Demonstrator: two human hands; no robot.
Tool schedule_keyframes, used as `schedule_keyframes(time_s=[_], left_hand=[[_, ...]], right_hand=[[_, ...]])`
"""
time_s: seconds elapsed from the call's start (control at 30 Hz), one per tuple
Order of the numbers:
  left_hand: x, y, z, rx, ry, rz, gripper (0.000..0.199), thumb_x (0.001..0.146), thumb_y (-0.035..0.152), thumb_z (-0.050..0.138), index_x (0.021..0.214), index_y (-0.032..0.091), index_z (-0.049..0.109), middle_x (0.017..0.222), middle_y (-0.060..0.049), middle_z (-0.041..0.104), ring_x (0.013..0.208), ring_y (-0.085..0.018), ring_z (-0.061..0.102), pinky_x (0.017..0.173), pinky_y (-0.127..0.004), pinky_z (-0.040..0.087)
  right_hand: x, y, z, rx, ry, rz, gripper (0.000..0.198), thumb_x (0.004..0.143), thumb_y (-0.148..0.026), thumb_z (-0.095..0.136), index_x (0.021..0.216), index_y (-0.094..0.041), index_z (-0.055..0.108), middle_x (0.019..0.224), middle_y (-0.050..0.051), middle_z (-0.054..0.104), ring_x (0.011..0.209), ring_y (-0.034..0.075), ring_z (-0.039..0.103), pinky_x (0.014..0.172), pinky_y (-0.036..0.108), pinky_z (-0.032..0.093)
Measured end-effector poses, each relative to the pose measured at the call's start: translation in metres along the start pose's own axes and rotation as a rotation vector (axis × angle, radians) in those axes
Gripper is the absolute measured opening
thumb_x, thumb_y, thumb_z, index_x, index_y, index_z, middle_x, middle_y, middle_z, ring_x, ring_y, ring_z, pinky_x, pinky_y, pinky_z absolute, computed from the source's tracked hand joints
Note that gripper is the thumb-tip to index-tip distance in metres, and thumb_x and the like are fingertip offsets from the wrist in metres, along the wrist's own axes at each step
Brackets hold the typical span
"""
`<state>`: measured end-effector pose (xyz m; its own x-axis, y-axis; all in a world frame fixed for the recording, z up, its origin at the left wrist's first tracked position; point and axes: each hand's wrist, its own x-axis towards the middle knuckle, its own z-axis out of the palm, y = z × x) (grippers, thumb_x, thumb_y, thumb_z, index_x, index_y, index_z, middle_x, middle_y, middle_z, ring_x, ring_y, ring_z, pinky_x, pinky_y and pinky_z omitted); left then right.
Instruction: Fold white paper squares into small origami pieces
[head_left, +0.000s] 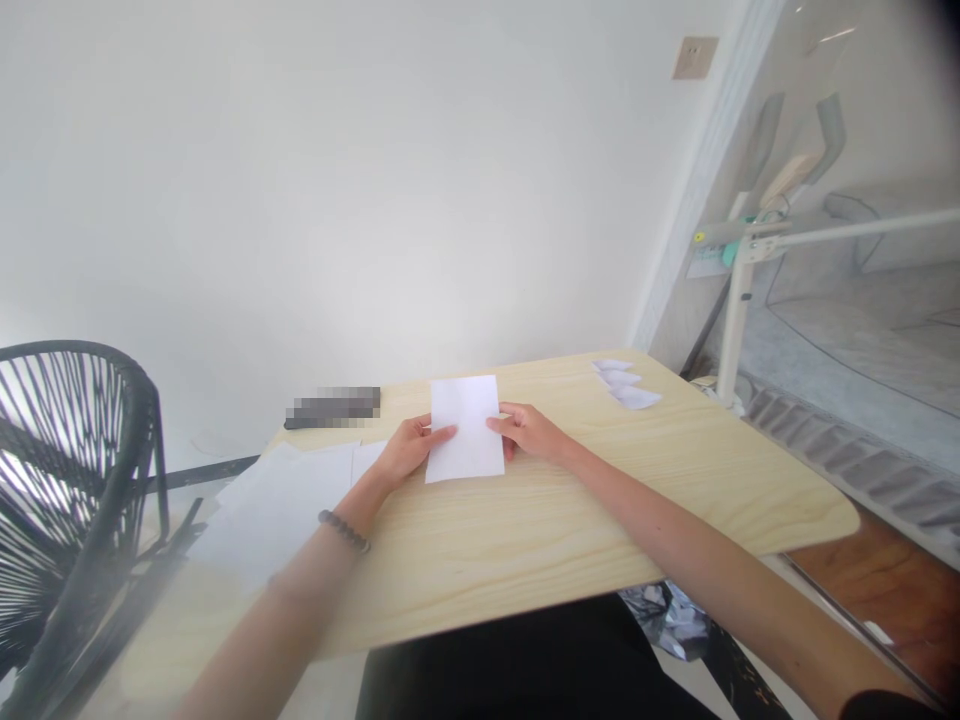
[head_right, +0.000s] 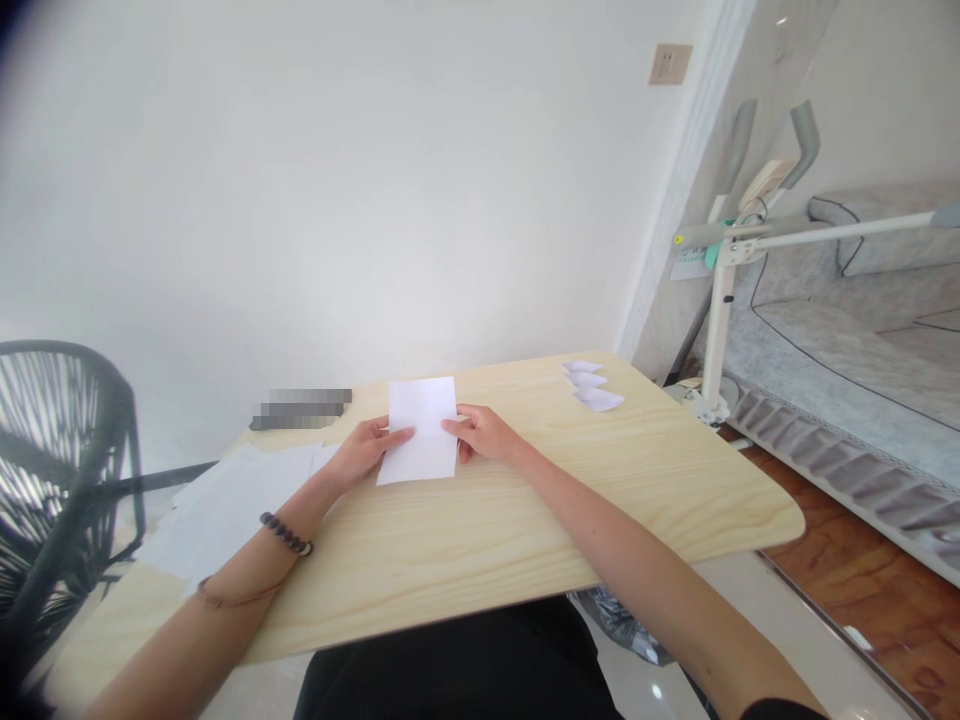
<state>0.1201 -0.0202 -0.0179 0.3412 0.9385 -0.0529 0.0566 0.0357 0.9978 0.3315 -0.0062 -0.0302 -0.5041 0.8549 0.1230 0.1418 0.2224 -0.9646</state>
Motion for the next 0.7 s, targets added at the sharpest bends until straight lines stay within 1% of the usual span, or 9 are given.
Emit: schedule_keyframes(time_s=[0.07,0.17,0.27,0.33,0.4,0.47,0.53,0.6,0.7], left_hand=[[0.002,-0.002,-0.002,-0.034,0.012,0.007,0.046,0.067,0.035,0.062,0.106,0.012,0.054,0.091,-0.011,0.064,0.078,-0.022,0.061,0.07,-0.035,0.048],[0.004,-0.005,-0.004,-0.079,0.013,0.008,0.042,0.068,0.028,0.06,0.107,0.016,0.052,0.09,-0.007,0.064,0.074,-0.018,0.061,0.067,-0.031,0.048],[0.005,-0.007,-0.005,-0.124,0.002,-0.005,0.035,0.068,0.024,0.058,0.101,0.017,0.053,0.084,-0.004,0.064,0.07,-0.016,0.06,0.062,-0.027,0.048],[0.005,-0.006,-0.006,-0.169,-0.004,-0.029,0.029,0.069,0.027,0.056,0.096,0.017,0.054,0.077,-0.003,0.063,0.066,-0.014,0.059,0.057,-0.024,0.047],[0.006,-0.003,-0.006,-0.22,-0.037,-0.095,0.03,0.074,0.036,0.049,0.095,0.015,0.054,0.072,-0.004,0.062,0.061,-0.014,0.059,0.054,-0.025,0.046],[0.006,0.001,-0.006,-0.251,-0.07,-0.166,0.042,0.078,0.048,0.037,0.098,0.015,0.053,0.07,-0.005,0.062,0.057,-0.015,0.058,0.052,-0.027,0.046],[0.005,0.004,-0.006,-0.251,-0.07,-0.194,0.053,0.077,0.057,0.03,0.103,0.015,0.051,0.071,-0.006,0.062,0.054,-0.016,0.058,0.051,-0.029,0.046],[0.004,0.006,-0.004,-0.23,-0.07,-0.181,0.053,0.077,0.057,0.032,0.106,0.016,0.049,0.076,-0.007,0.062,0.056,-0.016,0.059,0.053,-0.031,0.047],[0.001,0.006,-0.002,-0.162,-0.093,-0.131,0.042,0.075,0.042,0.048,0.11,0.018,0.048,0.086,-0.007,0.06,0.068,-0.016,0.059,0.061,-0.031,0.047]], right_hand=[[-0.001,-0.001,0.0,0.04,-0.042,-0.001,0.034,0.074,-0.039,0.052,0.1,-0.018,0.052,0.063,0.0,0.06,0.047,0.01,0.054,0.046,0.022,0.043],[-0.002,-0.001,0.001,0.108,-0.039,-0.006,0.034,0.076,-0.036,0.051,0.105,-0.019,0.05,0.064,0.0,0.06,0.051,0.011,0.055,0.05,0.023,0.045],[-0.001,0.001,0.0,0.138,-0.009,-0.01,0.032,0.078,-0.034,0.047,0.107,-0.021,0.051,0.068,0.0,0.061,0.057,0.012,0.056,0.054,0.025,0.046],[0.0,0.003,0.0,0.116,0.026,-0.013,0.03,0.078,-0.031,0.045,0.106,-0.021,0.053,0.072,0.001,0.062,0.061,0.012,0.057,0.056,0.025,0.047],[0.0,0.005,-0.001,0.057,0.07,-0.025,0.028,0.079,-0.028,0.043,0.104,-0.022,0.055,0.078,0.001,0.062,0.064,0.012,0.057,0.058,0.025,0.046],[0.0,0.007,0.0,-0.038,0.099,-0.047,0.029,0.079,-0.025,0.041,0.102,-0.023,0.058,0.085,0.001,0.063,0.067,0.012,0.057,0.06,0.025,0.046],[-0.001,0.007,0.001,-0.153,0.127,-0.077,0.031,0.079,-0.021,0.039,0.102,-0.024,0.059,0.093,0.0,0.063,0.071,0.012,0.057,0.063,0.025,0.045],[-0.002,0.007,0.002,-0.256,0.162,-0.121,0.033,0.078,-0.019,0.038,0.101,-0.025,0.06,0.1,0.0,0.062,0.076,0.013,0.057,0.066,0.026,0.045],[-0.003,0.006,0.003,-0.337,0.219,-0.203,0.035,0.077,-0.016,0.036,0.098,-0.025,0.063,0.101,0.0,0.062,0.084,0.013,0.056,0.073,0.026,0.043]])
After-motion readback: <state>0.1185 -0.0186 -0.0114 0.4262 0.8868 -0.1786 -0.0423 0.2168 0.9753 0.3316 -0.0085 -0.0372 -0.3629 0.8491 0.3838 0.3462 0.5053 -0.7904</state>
